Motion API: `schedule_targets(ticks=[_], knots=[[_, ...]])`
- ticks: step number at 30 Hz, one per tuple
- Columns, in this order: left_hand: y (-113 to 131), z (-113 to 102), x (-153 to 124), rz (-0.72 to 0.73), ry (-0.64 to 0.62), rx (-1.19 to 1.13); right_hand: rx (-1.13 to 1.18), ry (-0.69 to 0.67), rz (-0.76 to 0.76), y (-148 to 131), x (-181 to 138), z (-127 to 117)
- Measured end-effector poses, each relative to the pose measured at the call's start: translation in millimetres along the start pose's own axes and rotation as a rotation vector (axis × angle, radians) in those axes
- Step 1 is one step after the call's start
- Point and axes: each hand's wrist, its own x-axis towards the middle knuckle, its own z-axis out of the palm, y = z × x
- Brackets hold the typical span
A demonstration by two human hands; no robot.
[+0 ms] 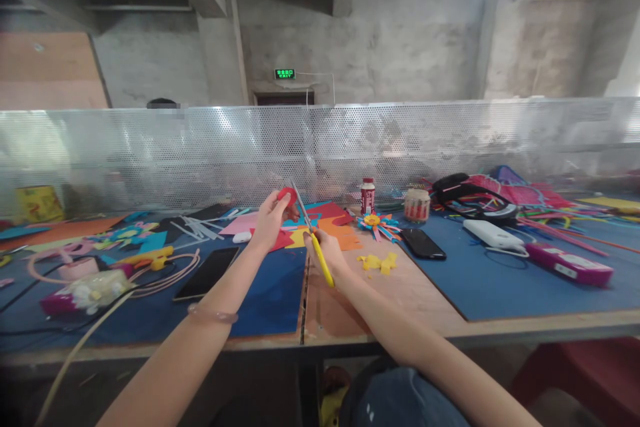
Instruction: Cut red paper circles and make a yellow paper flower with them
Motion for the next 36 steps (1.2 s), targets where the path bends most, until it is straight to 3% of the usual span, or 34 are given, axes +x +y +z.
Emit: schedule_targets(ticks=[3,8,19,28,36], knots=[[-0.1,-0.4,0.0,0.01,0.003,0.001,-0.003,-0.023,-0.024,-4.5,-14.1,-7.0],[0.1,-1.3,0.2,0.019,0.007,0.016,0.038,-0.017,0.01,-3.7,-9.9,-0.8],[2.4,-4.4,2.0,0.027,0.017,0.025,0.097,-0.272,-0.055,59.7,-22.6,-5.5],[5.3,-4.5,2.5,-0.043,0.041,0.062,0.215,-0.331,-0.055,59.3,-24.0,-5.2],[4.0,-6.7,3.7,-0.066,0.078,0.029,0.112,-0.305,-0.166,57.3,-23.3,-6.2]])
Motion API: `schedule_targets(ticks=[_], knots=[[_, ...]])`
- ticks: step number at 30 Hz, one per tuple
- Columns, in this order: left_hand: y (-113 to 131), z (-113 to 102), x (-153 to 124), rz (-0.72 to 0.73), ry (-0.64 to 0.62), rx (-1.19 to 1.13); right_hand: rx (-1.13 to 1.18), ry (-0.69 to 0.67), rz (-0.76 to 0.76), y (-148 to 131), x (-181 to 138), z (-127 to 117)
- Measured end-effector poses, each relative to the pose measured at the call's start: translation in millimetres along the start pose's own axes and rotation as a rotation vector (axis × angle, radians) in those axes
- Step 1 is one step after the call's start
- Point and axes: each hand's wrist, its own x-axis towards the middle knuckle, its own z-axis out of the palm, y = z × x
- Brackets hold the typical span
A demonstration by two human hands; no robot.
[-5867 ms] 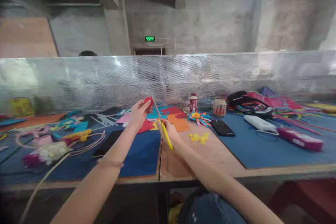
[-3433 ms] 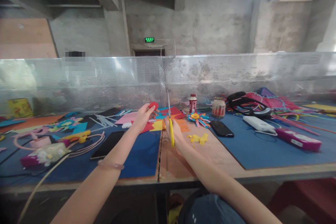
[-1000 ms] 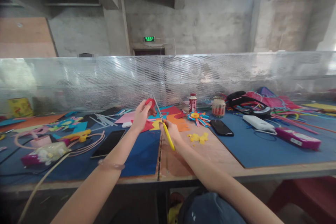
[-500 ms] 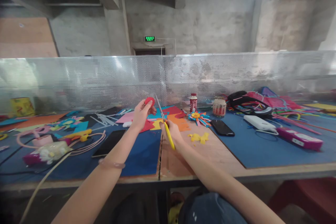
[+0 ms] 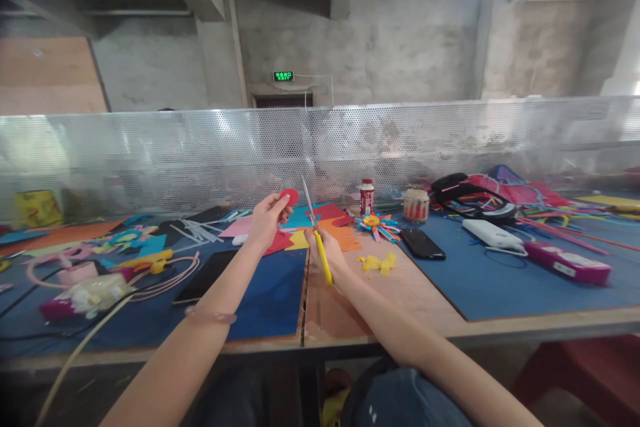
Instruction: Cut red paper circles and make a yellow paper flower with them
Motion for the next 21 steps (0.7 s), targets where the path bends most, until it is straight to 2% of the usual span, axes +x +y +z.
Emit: schedule_targets(ticks=[7,16,21], knots=[[1.1,2.4,-2.8,-0.03,-0.025,-0.025,-0.042,-0.002,0.051,-16.3,1.0,-2.1],[2.3,2.5,-2.7,-0.029,-0.04,-0.033,-0.046,0.002,0.034,-5.1,1.8,-2.3],[2.9,3.1,-3.3,-0.03,-0.05,-0.03,-0.1,0.03,0.012,-13.8,0.8,-2.4]])
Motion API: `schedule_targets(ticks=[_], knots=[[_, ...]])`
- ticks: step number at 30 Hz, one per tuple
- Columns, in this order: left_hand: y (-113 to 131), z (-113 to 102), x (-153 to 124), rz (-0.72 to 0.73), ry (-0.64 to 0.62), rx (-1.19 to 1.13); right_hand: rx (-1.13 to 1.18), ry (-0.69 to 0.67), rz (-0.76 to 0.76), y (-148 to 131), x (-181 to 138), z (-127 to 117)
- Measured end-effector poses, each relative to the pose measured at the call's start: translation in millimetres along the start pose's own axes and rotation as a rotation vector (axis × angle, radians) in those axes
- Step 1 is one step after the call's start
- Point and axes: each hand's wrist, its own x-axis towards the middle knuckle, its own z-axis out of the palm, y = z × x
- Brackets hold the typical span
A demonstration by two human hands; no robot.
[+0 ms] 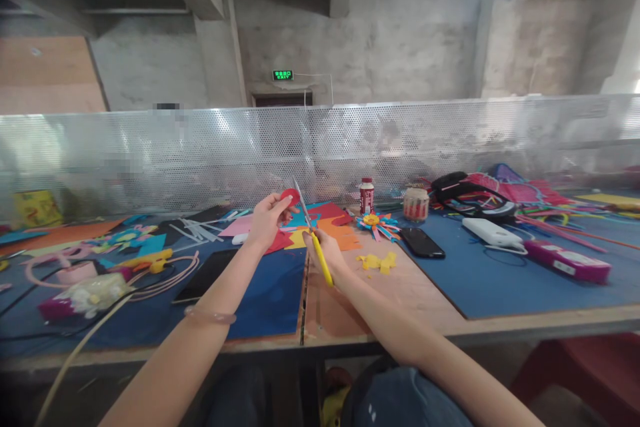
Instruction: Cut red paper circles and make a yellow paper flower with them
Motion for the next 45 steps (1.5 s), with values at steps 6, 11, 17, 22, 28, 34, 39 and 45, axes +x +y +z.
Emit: schedule_targets(ticks=[6,11,17,22,28,34,39,45], knots=[[0.0,-0.3,-0.2,0.004,-0.011,-0.004,-0.007,-0.037,0.019,5.0,-0.8,1.3],[0.2,-1.1,0.0,0.004,-0.007,-0.013,0.031,-0.042,0.061,8.2,-1.8,0.2],[-1.2,-3.1,1.1,0.008,0.01,-0.017,0.207,-0.047,0.135,14.3,1.6,6.6],[-2.1,-4.7,2.1,0.012,0.028,-0.019,0.241,-0.055,0.07,17.8,0.2,5.9],[-1.6,-5.7,2.2,0.015,0.033,-0.025,0.195,-0.028,0.055,13.2,-0.3,3.8],[-0.6,-5.4,1.3,0.021,0.037,-0.021,0.083,-0.003,0.007,4.6,2.0,0.6],[0.6,-4.1,0.2,0.023,0.038,-0.014,0.148,0.006,0.044,8.1,1.4,3.3],[0.8,-5.3,0.3,0.028,0.048,-0.006,0.217,-0.062,0.041,7.5,2.3,1.0]])
